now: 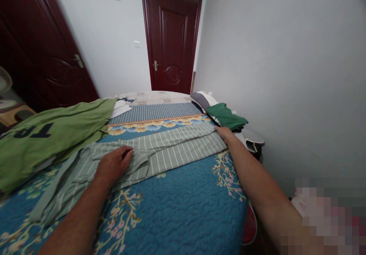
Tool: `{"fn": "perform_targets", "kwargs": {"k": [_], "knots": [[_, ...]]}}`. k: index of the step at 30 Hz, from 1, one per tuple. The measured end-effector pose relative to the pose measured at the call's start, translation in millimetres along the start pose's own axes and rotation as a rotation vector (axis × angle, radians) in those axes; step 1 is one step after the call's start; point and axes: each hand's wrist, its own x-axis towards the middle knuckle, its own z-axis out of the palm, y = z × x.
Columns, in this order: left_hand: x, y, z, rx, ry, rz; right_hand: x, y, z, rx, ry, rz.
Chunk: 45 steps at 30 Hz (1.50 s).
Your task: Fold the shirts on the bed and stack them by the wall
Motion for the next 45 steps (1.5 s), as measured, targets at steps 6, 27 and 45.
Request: {"fn": "perform_targets", "kwargs": {"k": [6,27,45], "knots": [[0.5,-1.5,1.7,0.019,-0.012,0.014,-43.4,-38.1,19.6,-0.197,-0.006,-0.108],[-0.6,-0.3,1.7,-0.021,0.004,0.012,-44.5,-19.6,4.6,-0.47,0.018,-0.06],[-5.8,9.0,-0.7,-0.046,-0.027,0.006,-56.8,-83.0,-11.9,-0.329,0.081,-0.305]]}}
